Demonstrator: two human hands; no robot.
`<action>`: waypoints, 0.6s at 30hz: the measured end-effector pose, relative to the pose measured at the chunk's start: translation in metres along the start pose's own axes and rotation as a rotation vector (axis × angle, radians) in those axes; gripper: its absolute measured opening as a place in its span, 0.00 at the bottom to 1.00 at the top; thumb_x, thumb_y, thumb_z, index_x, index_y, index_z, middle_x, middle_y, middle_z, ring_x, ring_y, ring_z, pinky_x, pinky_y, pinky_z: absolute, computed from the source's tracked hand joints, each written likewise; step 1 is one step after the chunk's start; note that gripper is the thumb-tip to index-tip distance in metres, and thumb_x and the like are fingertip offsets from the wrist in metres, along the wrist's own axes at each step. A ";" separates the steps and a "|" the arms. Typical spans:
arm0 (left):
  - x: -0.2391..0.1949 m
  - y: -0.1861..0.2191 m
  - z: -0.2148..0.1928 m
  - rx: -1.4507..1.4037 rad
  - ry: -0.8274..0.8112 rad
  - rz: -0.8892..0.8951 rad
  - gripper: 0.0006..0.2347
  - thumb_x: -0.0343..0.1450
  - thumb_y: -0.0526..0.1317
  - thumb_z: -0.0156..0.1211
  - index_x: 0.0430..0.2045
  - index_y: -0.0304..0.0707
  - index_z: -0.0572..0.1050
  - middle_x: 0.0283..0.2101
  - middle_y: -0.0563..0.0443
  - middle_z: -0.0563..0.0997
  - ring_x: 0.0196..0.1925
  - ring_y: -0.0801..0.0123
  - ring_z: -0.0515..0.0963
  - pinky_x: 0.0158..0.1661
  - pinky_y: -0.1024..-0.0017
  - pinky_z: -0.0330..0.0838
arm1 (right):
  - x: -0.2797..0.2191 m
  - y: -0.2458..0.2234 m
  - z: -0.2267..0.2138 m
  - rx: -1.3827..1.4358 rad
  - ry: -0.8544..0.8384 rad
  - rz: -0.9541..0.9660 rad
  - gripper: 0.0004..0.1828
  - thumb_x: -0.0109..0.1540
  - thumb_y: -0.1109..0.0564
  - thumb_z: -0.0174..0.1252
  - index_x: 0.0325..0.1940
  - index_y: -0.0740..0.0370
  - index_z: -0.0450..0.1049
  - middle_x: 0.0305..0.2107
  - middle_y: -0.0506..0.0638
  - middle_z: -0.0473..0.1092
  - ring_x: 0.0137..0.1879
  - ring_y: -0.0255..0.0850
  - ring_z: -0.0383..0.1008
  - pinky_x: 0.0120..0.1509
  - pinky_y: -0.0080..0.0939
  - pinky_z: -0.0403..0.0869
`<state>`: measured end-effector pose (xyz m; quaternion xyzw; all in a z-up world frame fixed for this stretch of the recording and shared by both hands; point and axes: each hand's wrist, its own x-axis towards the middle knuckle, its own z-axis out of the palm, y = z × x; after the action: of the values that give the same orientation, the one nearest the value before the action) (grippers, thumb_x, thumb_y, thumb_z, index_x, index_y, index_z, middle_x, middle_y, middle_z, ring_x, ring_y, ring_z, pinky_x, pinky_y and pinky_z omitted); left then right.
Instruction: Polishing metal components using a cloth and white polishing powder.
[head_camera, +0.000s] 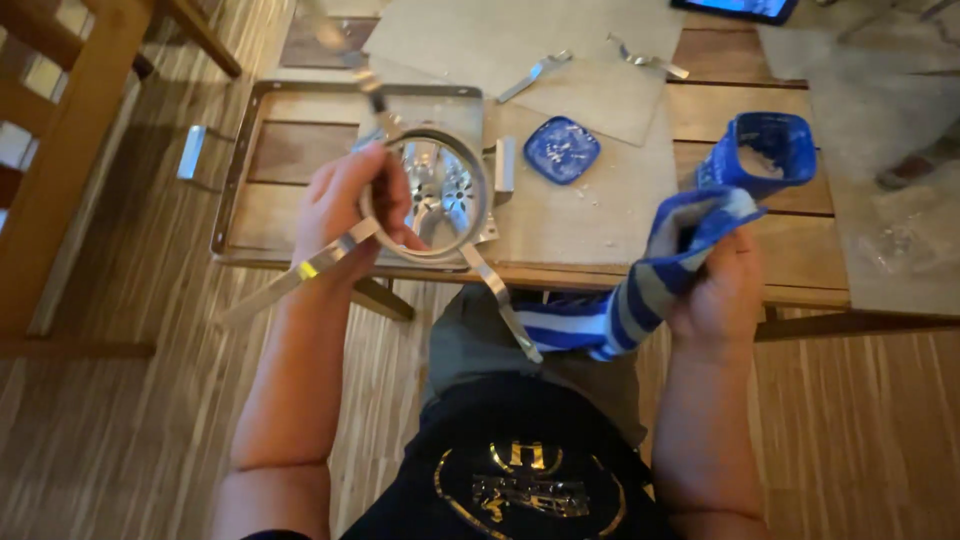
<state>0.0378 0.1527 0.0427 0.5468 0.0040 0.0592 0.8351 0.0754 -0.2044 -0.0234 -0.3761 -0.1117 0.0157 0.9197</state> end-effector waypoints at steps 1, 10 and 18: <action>0.003 -0.004 -0.001 -0.030 -0.041 -0.061 0.17 0.79 0.47 0.52 0.23 0.32 0.73 0.21 0.48 0.73 0.18 0.66 0.74 0.21 0.62 0.79 | 0.001 -0.003 0.006 -0.030 0.124 -0.046 0.11 0.72 0.58 0.47 0.50 0.63 0.75 0.42 0.46 0.74 0.48 0.34 0.75 0.56 0.32 0.74; 0.001 -0.029 0.027 0.139 -0.160 -0.215 0.19 0.77 0.49 0.53 0.20 0.32 0.74 0.20 0.50 0.72 0.20 0.69 0.75 0.22 0.64 0.79 | 0.002 0.050 0.092 -0.996 -0.136 0.084 0.10 0.60 0.58 0.67 0.43 0.63 0.76 0.31 0.42 0.73 0.36 0.28 0.70 0.40 0.32 0.72; -0.010 -0.055 0.034 -0.109 -0.017 -0.272 0.25 0.77 0.57 0.40 0.25 0.33 0.73 0.23 0.48 0.74 0.23 0.66 0.75 0.31 0.64 0.77 | 0.005 0.059 0.100 -1.179 0.006 -0.037 0.15 0.66 0.54 0.62 0.29 0.67 0.73 0.17 0.49 0.66 0.26 0.30 0.61 0.29 0.39 0.64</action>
<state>0.0358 0.0989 0.0061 0.4954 0.0677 -0.0591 0.8640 0.0620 -0.0925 0.0056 -0.8220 -0.1055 -0.0664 0.5557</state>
